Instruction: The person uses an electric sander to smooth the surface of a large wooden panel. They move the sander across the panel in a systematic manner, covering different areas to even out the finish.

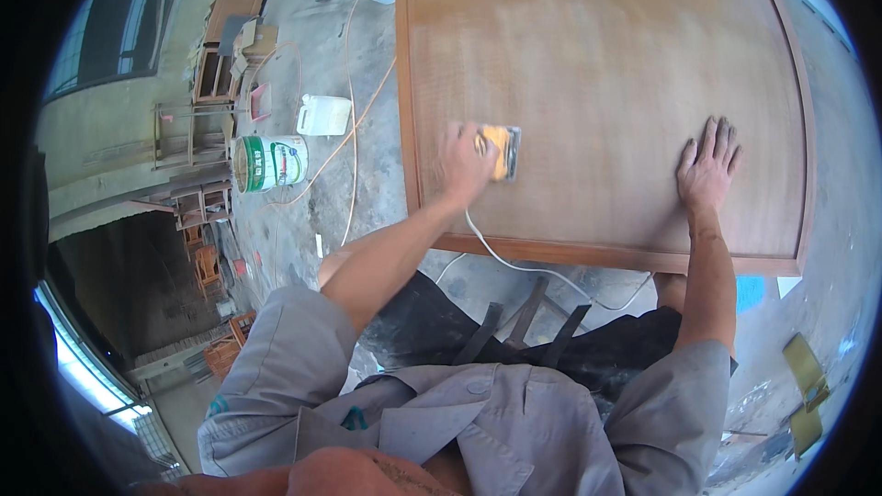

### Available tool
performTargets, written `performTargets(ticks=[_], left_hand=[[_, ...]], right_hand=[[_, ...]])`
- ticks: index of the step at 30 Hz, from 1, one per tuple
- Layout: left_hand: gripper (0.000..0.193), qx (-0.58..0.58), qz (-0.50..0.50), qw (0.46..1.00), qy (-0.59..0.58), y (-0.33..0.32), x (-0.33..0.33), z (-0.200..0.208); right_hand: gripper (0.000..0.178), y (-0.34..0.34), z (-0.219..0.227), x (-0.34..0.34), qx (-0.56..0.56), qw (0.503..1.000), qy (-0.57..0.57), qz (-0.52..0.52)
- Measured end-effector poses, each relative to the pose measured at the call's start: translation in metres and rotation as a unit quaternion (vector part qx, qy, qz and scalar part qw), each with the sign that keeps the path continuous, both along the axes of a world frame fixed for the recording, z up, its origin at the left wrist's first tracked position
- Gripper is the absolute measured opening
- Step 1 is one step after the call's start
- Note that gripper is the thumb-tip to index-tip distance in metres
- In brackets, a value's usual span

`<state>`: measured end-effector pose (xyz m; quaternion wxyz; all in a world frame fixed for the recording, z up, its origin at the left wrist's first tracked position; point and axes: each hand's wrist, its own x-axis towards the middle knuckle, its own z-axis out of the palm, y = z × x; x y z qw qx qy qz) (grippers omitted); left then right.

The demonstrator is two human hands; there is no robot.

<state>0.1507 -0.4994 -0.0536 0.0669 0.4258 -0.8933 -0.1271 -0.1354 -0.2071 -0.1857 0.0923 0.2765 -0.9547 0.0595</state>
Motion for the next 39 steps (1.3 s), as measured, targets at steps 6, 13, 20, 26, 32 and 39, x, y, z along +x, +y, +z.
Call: performTargets(ticks=[6,13,20,26,32,39], left_hand=[[0.026,-0.035,-0.01,0.999,0.022,0.033,0.05,-0.007],[0.03,-0.031,-0.017,0.999,0.036,-0.045,-0.003,-0.011],[0.032,-0.031,0.007,0.999,0.015,-0.105,-0.074,0.002],[0.032,-0.039,-0.016,0.999,0.026,-0.055,-0.048,-0.023],[0.028,0.003,-0.015,1.0,0.003,0.042,0.011,0.0],[0.024,0.003,-0.027,0.997,0.066,0.048,0.001,0.001]], right_hand=[[0.062,-0.001,0.002,0.002,0.041,0.999,-0.019,-0.01],[0.062,0.003,-0.001,0.001,0.013,1.0,-0.012,-0.001],[0.062,0.002,0.006,0.003,-0.01,0.999,-0.027,0.015],[0.063,0.001,0.004,0.003,0.004,1.0,-0.022,0.006],[0.063,0.0,0.001,0.001,0.0,1.0,-0.016,0.001],[0.063,0.0,0.005,0.002,0.035,0.999,-0.021,-0.005]])
